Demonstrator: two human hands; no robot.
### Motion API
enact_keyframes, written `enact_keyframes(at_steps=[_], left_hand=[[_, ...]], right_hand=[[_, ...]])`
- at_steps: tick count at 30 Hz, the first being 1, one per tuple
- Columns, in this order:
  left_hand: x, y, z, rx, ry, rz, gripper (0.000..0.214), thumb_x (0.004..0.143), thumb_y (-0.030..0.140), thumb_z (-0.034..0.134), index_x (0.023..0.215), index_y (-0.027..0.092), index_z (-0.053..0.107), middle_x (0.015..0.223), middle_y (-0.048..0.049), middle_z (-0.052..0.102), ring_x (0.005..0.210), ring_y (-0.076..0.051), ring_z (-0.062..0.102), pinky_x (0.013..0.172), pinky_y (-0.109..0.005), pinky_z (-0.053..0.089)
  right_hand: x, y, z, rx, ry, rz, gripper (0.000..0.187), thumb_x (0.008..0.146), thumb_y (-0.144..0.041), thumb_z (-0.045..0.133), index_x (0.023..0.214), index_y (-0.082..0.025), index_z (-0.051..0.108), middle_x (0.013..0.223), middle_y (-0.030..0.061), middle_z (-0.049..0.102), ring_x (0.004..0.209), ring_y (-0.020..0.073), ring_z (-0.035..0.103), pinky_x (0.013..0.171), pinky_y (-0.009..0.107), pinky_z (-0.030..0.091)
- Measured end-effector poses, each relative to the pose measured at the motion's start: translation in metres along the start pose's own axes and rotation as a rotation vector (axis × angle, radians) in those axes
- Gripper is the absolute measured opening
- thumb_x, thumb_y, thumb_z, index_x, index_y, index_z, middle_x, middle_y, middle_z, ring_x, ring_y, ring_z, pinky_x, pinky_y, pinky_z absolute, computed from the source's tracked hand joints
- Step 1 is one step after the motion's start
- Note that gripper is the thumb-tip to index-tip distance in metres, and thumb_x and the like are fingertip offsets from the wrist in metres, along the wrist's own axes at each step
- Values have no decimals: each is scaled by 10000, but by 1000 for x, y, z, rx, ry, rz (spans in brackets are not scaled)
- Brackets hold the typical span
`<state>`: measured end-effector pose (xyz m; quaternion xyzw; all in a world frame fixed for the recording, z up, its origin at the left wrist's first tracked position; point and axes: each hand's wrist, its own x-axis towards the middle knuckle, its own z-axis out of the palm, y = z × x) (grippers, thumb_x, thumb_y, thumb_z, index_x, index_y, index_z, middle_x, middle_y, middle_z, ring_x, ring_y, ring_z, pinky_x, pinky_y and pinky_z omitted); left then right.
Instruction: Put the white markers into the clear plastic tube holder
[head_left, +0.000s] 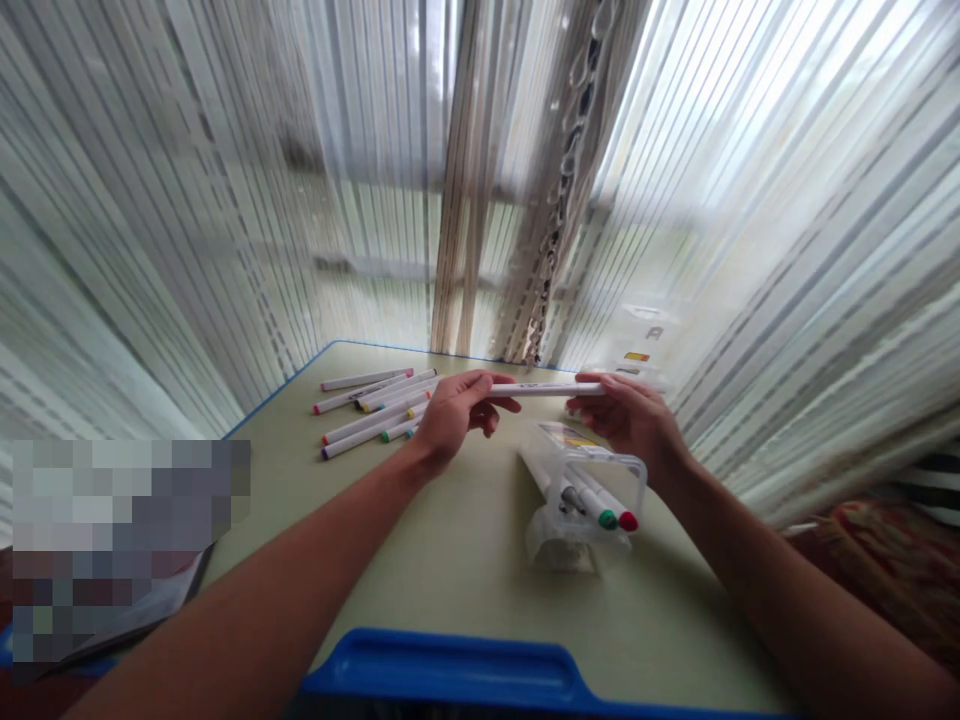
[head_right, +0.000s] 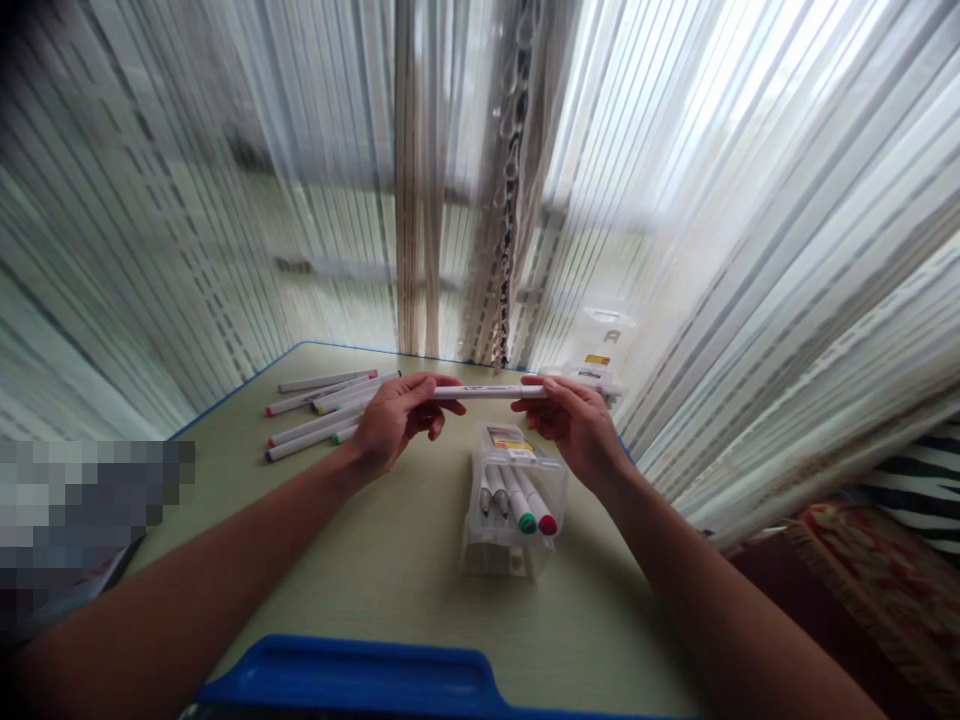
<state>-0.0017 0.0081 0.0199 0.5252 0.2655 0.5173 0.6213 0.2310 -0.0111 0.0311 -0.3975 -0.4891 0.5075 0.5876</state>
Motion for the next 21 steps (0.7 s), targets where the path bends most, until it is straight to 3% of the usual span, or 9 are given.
enact_keyframes(at_steps=[5, 11, 21], left_hand=[[1, 1, 0, 18, 1, 9, 343, 860, 395, 617, 982, 83, 690, 783, -136, 742, 462, -102, 539, 460, -236, 409], [3, -4, 1, 147, 22, 71, 358, 841, 425, 654, 969, 92, 691, 675, -57, 693, 416, -73, 490, 417, -212, 372], [2, -9, 0, 354, 0, 111, 360, 770, 416, 745, 923, 92, 706, 597, -17, 642, 416, -64, 438, 394, -197, 321]], right_hand=[[1, 1, -1, -15, -10, -3, 298, 766, -413, 718, 946, -177, 746, 733, 73, 764, 542, 158, 637, 449, 248, 409], [2, 3, 0, -42, 18, -46, 320, 764, -466, 748, 914, -184, 740, 712, 54, 754, 482, 112, 590, 414, 217, 374], [5, 12, -2, -160, 13, -126, 304, 677, -388, 855, 852, -165, 745, 651, 50, 728, 466, 101, 572, 376, 198, 341]])
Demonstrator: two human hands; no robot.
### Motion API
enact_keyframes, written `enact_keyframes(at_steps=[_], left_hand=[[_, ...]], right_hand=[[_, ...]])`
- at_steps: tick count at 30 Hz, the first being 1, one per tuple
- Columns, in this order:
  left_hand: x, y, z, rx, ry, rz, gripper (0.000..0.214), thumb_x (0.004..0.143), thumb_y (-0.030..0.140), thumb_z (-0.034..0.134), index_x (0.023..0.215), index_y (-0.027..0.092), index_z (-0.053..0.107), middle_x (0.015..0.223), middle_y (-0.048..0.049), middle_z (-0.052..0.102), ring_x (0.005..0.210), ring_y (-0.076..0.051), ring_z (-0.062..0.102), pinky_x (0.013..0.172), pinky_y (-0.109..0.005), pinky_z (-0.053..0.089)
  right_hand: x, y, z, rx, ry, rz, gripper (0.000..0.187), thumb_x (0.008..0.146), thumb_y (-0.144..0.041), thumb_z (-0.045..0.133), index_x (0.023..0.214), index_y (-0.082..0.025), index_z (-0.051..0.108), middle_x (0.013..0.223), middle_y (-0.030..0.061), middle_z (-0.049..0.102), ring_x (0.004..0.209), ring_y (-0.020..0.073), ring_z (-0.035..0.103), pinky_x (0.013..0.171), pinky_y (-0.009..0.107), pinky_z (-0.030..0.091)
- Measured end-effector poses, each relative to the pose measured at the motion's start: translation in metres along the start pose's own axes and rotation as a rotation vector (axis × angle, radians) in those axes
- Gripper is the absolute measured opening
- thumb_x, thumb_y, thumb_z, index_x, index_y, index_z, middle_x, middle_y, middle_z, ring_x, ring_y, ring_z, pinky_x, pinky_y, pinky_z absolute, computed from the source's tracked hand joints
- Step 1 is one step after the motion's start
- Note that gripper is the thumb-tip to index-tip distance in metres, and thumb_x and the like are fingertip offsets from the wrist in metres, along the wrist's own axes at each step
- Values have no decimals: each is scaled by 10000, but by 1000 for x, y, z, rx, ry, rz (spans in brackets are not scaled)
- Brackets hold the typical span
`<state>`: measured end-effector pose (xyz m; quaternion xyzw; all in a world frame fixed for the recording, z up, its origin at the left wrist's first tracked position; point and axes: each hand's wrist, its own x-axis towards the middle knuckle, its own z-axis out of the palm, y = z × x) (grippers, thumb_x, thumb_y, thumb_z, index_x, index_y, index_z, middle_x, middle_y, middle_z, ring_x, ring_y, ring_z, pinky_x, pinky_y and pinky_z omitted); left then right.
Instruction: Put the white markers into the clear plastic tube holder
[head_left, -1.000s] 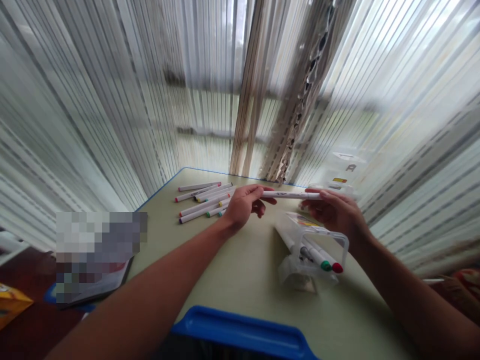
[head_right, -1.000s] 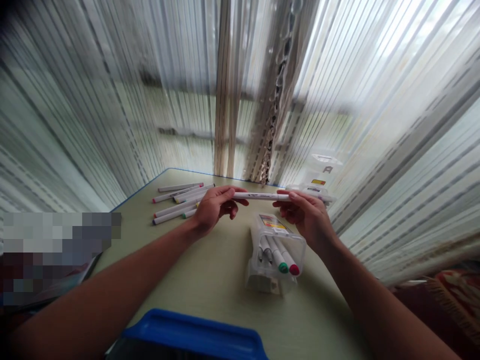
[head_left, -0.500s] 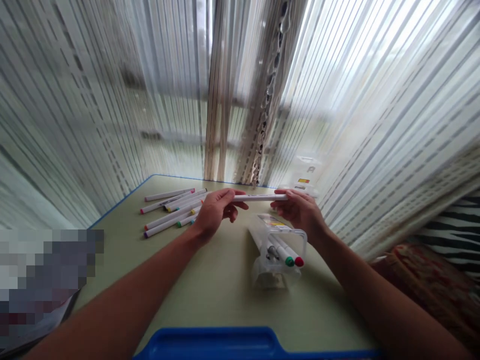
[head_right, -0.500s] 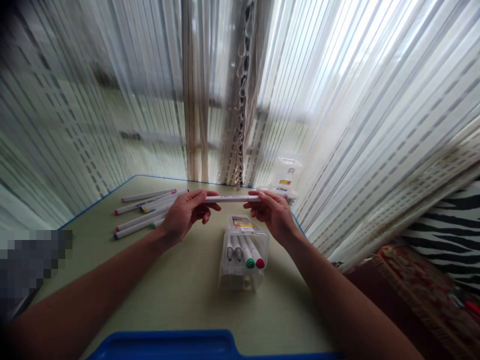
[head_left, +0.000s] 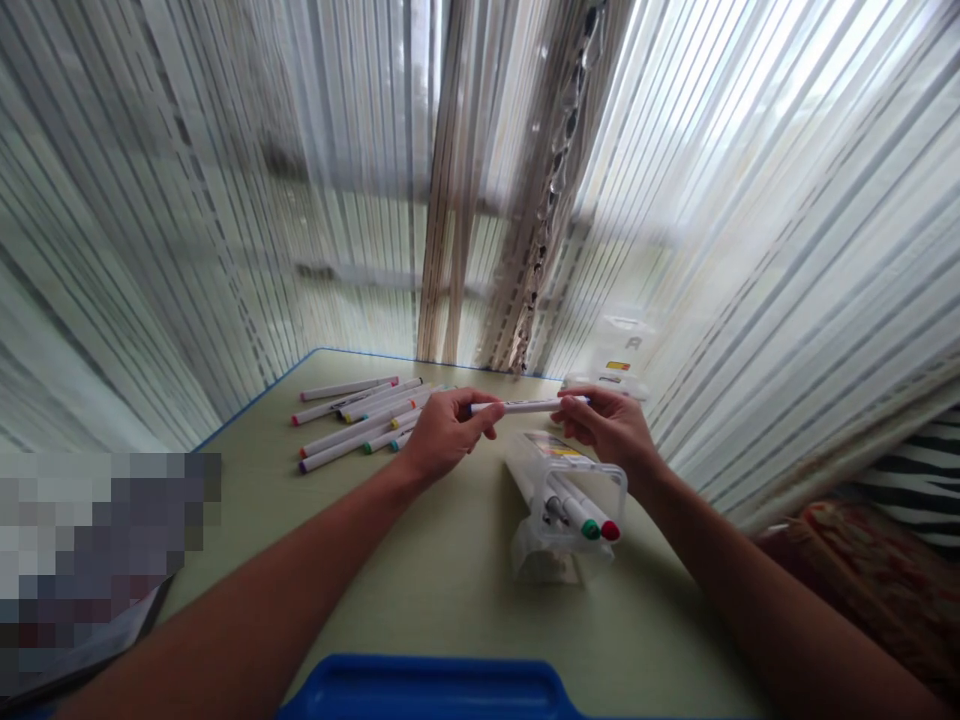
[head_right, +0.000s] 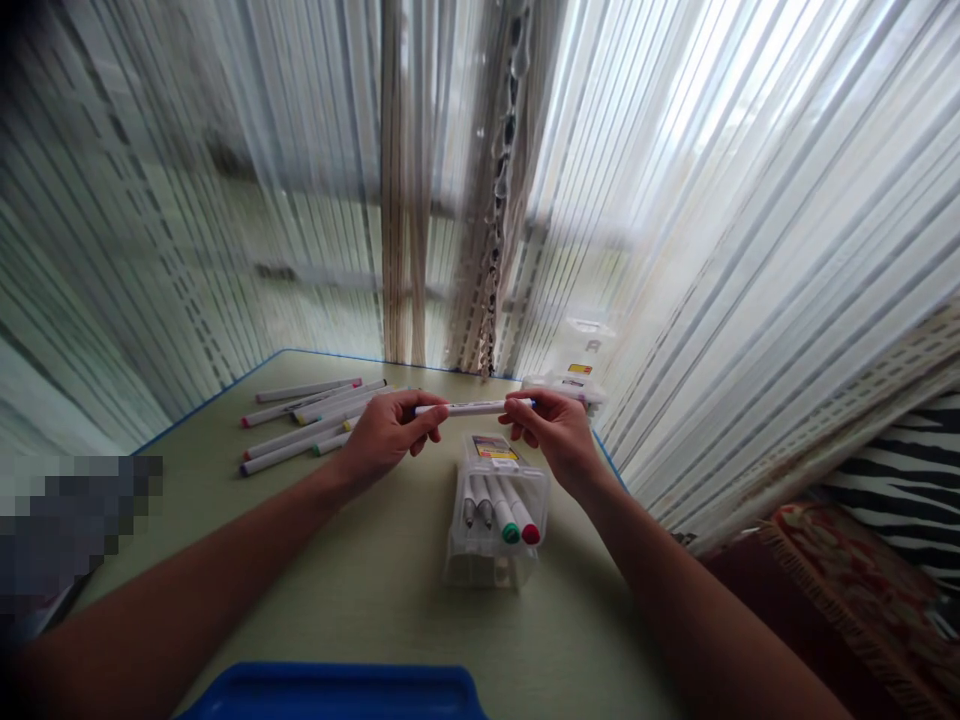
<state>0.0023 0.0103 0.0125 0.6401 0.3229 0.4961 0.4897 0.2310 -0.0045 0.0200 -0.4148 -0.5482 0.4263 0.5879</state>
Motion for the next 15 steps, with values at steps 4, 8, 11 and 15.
enact_keyframes(at_steps=[4, 8, 11, 15], left_hand=[[-1, -1, 1, 26, -9, 23, 340, 751, 391, 764, 914, 98, 706, 632, -15, 645, 436, -61, 438, 406, -196, 324], [-2, 0, 0, 36, 8, 24, 343, 746, 399, 764, 899, 96, 716, 614, -4, 616, 446, -64, 434, 412, -198, 320], [-1, 1, -1, 42, 11, 30, 350, 741, 401, 769, 908, 96, 731, 561, 19, 568, 450, -69, 434, 422, -198, 326], [0, 1, -2, 12, -1, 33, 371, 742, 412, 768, 934, 96, 737, 608, 1, 613, 451, -65, 445, 426, -201, 341]], right_hand=[[-1, 0, 0, -32, -6, -27, 257, 667, -342, 870, 809, -170, 744, 612, 32, 709, 462, 85, 558, 397, 188, 351], [-1, 0, 1, -55, -18, -47, 255, 666, -337, 872, 806, -168, 742, 598, 24, 695, 467, 85, 558, 401, 187, 361], [-1, 0, 1, -57, -23, -56, 258, 662, -343, 873, 799, -171, 740, 600, 23, 694, 465, 88, 560, 398, 189, 364], [-1, 0, 0, -60, -26, -70, 250, 658, -342, 874, 791, -176, 743, 622, 25, 701, 468, 91, 558, 400, 200, 369]])
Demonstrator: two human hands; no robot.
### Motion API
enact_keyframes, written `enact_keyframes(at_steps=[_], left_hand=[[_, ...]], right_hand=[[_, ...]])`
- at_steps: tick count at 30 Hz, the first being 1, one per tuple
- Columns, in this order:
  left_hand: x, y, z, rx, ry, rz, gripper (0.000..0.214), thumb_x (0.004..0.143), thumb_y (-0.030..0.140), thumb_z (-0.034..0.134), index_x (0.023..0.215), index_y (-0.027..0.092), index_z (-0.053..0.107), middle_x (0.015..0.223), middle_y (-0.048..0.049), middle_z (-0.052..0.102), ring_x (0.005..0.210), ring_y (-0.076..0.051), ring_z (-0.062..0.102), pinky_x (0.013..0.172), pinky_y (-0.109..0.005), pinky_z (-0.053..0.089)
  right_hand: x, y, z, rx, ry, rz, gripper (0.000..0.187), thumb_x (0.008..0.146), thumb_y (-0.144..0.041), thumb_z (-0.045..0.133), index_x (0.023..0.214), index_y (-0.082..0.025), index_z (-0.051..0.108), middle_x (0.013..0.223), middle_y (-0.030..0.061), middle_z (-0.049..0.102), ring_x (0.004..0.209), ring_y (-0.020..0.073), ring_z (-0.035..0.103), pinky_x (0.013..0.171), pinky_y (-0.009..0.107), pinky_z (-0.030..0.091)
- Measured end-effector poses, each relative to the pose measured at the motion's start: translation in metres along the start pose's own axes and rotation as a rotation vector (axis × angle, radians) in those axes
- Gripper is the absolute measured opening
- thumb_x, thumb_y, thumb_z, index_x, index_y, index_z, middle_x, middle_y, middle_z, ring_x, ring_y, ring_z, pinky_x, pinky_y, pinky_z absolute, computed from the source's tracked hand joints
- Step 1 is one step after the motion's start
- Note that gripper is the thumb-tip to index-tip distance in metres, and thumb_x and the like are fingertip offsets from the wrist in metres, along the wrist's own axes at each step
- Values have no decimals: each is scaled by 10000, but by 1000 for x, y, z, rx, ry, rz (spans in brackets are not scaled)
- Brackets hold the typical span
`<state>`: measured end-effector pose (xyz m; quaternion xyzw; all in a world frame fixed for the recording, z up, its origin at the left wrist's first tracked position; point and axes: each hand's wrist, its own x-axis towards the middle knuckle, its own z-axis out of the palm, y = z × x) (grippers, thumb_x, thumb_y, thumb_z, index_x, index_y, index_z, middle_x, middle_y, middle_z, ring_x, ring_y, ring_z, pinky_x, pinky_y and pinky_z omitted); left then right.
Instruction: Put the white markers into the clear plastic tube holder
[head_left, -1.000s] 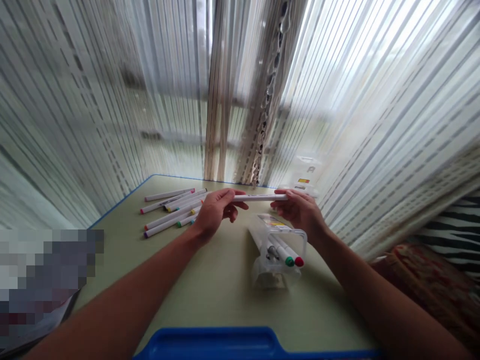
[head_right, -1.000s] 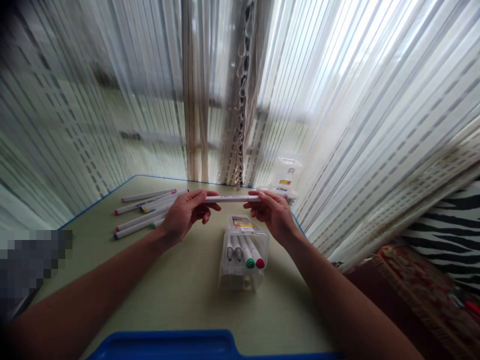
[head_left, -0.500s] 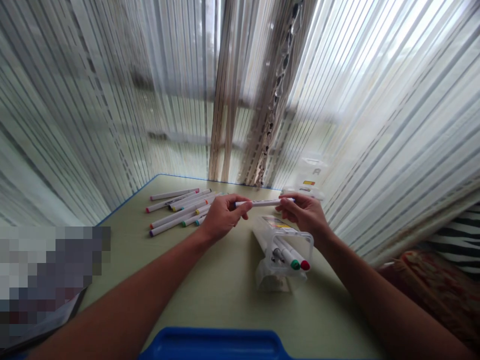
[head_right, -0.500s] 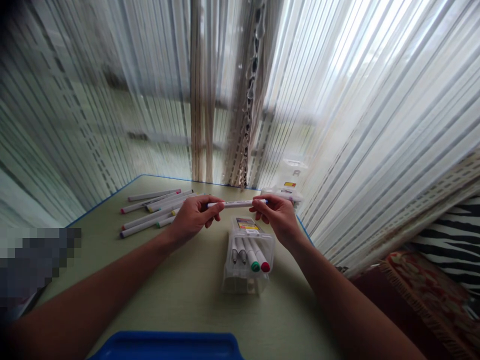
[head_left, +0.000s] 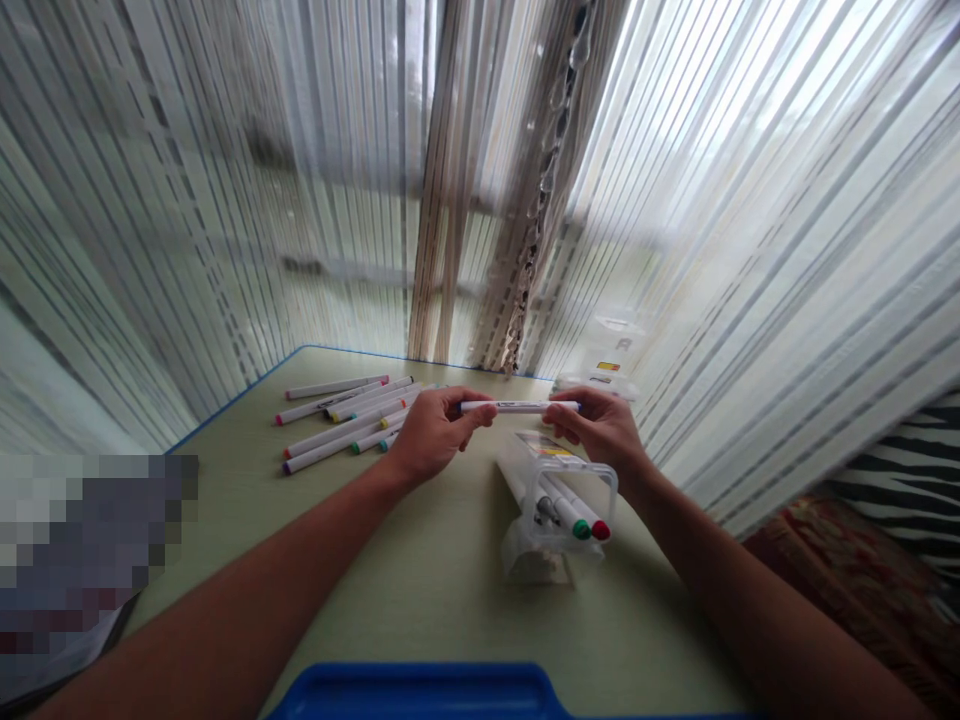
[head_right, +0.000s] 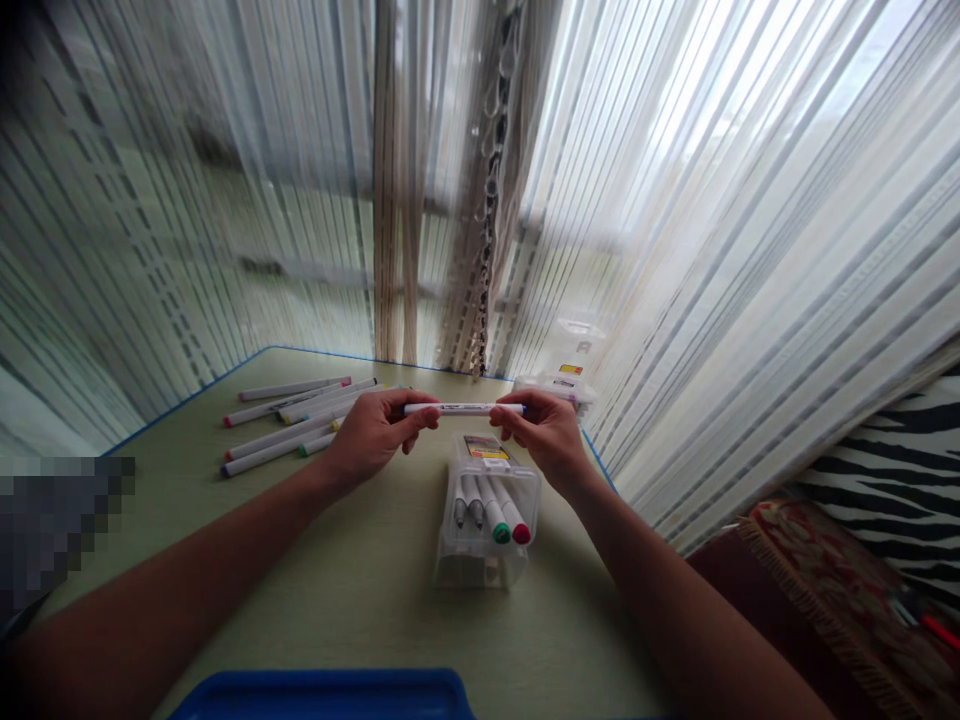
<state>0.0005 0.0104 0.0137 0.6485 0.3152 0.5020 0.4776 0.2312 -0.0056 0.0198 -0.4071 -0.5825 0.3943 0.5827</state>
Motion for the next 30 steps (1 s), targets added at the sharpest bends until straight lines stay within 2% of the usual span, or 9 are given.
enact_keyframes(at_steps=[6, 17, 30], left_hand=[[1, 1, -1, -45, 11, 2, 380, 775, 400, 746, 979, 81, 719, 721, -48, 685, 440, -58, 460, 420, -208, 365], [2, 6, -2, -185, 20, -61, 338, 839, 358, 678, 1033, 82, 691, 818, -98, 719, 447, -65, 493, 444, -219, 402], [1, 11, -4, -330, 21, -122, 289, 892, 287, 571, 1046, 62, 666, 792, -118, 722, 451, -92, 511, 448, -232, 410]], right_hand=[[1, 1, -2, 42, -13, 18, 238, 702, -348, 845, 843, -179, 755, 662, 37, 727, 478, 94, 569, 402, 199, 358], [1, -5, 0, 184, 0, 109, 299, 740, -401, 807, 934, -176, 769, 720, 68, 757, 469, 93, 582, 395, 194, 346], [1, -10, 0, 265, -26, 159, 296, 761, -410, 783, 942, -176, 757, 733, 73, 768, 481, 105, 617, 388, 180, 342]])
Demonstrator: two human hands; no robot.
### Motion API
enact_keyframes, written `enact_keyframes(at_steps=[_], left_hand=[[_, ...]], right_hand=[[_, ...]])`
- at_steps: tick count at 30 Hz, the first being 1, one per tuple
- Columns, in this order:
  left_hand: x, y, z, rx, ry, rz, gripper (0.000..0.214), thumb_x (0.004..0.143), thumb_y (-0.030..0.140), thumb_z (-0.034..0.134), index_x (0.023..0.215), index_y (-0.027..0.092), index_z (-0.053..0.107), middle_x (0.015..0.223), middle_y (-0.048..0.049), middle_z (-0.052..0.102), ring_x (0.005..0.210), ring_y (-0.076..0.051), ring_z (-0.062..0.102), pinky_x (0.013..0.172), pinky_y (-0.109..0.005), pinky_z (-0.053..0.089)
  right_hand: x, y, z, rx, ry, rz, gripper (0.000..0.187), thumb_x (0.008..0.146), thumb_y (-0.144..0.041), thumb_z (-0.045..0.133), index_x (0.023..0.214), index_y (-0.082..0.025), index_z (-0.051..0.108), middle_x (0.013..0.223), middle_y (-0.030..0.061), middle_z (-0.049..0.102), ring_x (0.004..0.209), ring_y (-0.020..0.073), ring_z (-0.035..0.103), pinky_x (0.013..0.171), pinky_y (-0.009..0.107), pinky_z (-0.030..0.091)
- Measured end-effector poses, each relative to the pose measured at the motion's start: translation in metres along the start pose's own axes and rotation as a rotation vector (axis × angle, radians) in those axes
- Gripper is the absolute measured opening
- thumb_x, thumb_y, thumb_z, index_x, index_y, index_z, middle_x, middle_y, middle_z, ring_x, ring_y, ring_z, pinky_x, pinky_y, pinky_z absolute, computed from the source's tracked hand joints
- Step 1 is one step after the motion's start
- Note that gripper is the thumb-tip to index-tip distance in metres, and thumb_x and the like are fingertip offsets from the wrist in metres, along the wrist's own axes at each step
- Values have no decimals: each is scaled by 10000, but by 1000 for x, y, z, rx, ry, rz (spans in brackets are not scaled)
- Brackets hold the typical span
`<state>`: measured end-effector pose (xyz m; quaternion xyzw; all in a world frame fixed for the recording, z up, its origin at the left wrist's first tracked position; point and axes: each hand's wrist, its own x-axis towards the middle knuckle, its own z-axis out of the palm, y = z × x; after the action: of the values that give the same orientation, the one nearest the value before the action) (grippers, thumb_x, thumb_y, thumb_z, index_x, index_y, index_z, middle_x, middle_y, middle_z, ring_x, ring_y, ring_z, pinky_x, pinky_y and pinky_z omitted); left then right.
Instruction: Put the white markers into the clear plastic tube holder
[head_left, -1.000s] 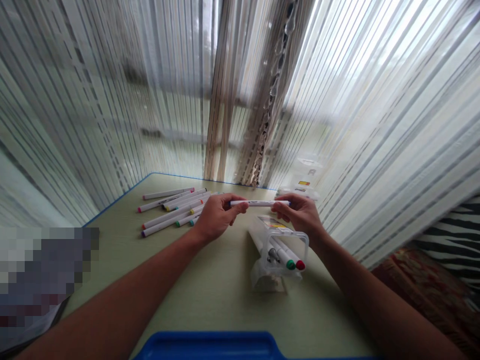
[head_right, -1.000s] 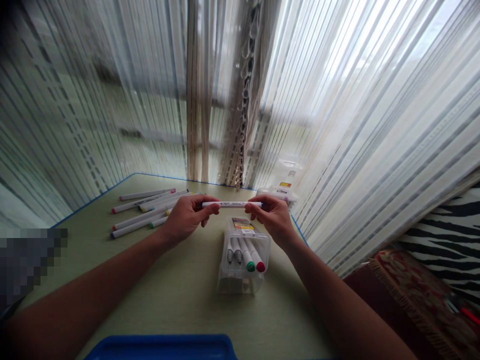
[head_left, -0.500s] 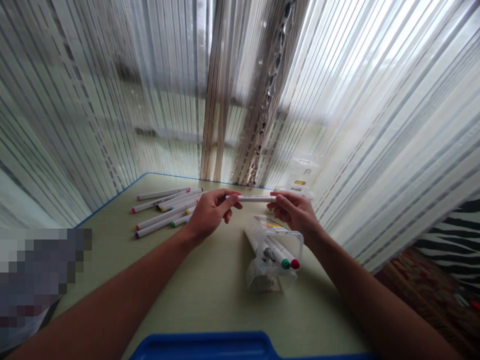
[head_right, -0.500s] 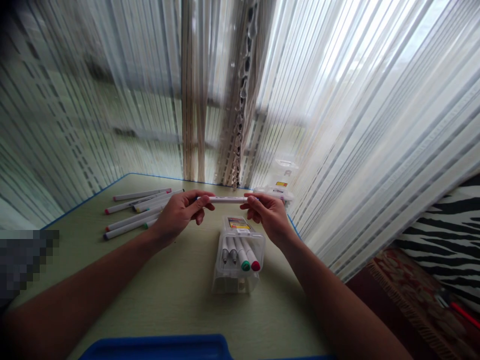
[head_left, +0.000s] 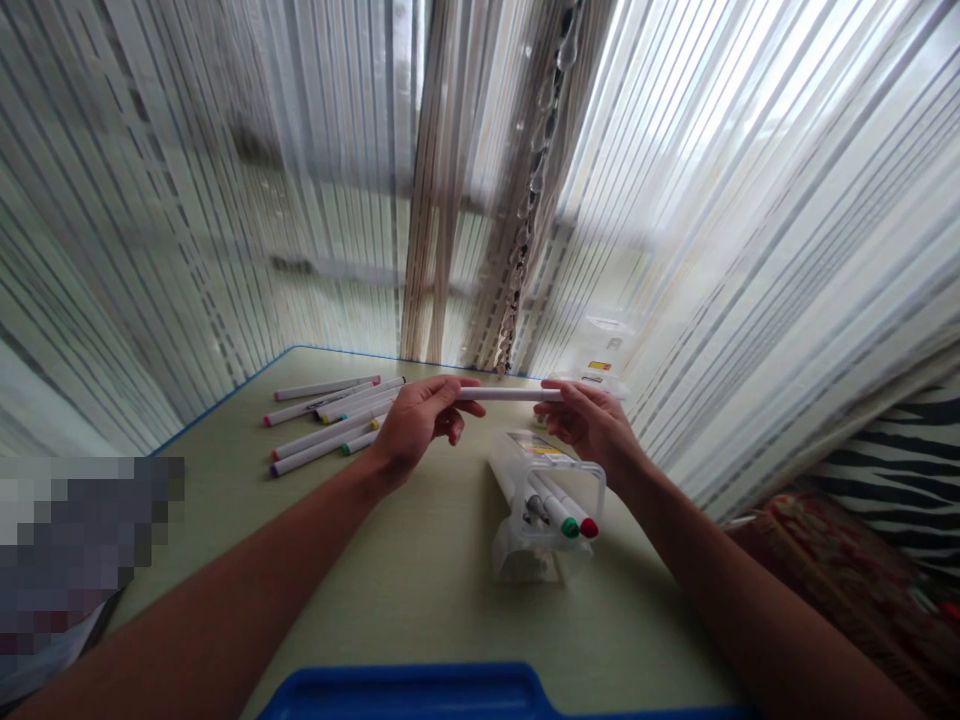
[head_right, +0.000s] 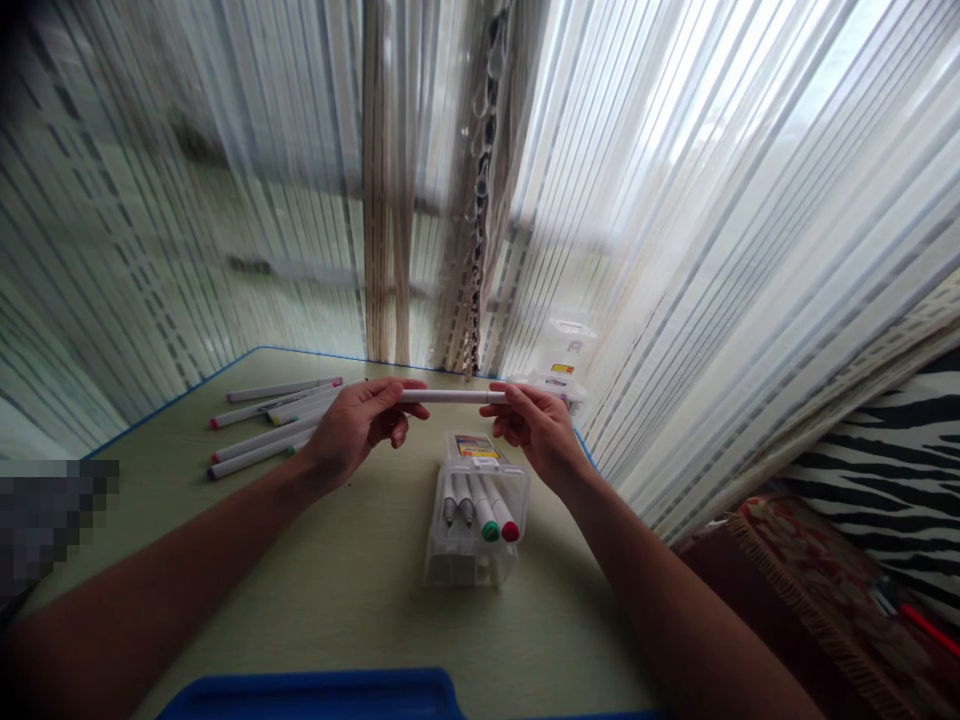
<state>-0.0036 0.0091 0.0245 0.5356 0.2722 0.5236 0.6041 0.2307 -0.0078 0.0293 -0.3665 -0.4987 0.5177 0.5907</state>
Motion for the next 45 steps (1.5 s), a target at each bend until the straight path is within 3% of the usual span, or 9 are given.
enact_keyframes(at_steps=[8, 18, 28, 32, 38, 45], left_hand=[[-1, -1, 0, 26, 17, 2, 316, 894, 330, 572, 1042, 70, 675, 759, -107, 715, 442, -92, 513, 442, -230, 409], [1, -6, 0, 182, 51, 77, 326, 789, 358, 729, 973, 91, 696, 751, -54, 691, 443, -59, 482, 426, -210, 399], [0, -10, 0, 261, 23, 97, 342, 762, 380, 758, 939, 94, 696, 650, -15, 642, 448, -69, 479, 413, -200, 383], [1, -12, 0, 278, 0, 106, 349, 747, 377, 773, 935, 93, 693, 653, -15, 633, 450, -67, 468, 405, -197, 367], [1, -14, -1, 298, 6, 114, 328, 737, 373, 783, 920, 111, 710, 592, 7, 590, 453, -76, 470, 412, -196, 367], [1, -9, 1, 250, 12, 126, 336, 739, 375, 777, 934, 104, 739, 712, -55, 687, 459, -73, 487, 430, -211, 399]], right_hand=[[2, 1, -2, 23, -18, 21, 306, 760, -415, 788, 937, -170, 743, 749, 77, 775, 520, 130, 672, 392, 176, 368], [3, 5, -3, -43, 18, -11, 309, 689, -371, 850, 896, -176, 731, 713, 53, 761, 534, 142, 688, 364, 175, 352], [3, 10, -3, -160, 25, -104, 282, 675, -348, 862, 858, -164, 751, 671, 47, 731, 489, 116, 624, 373, 192, 368], [3, 12, -3, -184, 39, -102, 264, 646, -331, 881, 805, -172, 743, 598, 14, 686, 446, 90, 557, 371, 190, 356], [1, 11, -3, -185, 30, -91, 253, 654, -327, 877, 806, -175, 744, 593, 14, 684, 450, 92, 561, 371, 190, 351], [2, 10, -3, -156, 25, -85, 250, 676, -340, 858, 843, -181, 764, 639, 36, 715, 467, 102, 569, 381, 206, 356]])
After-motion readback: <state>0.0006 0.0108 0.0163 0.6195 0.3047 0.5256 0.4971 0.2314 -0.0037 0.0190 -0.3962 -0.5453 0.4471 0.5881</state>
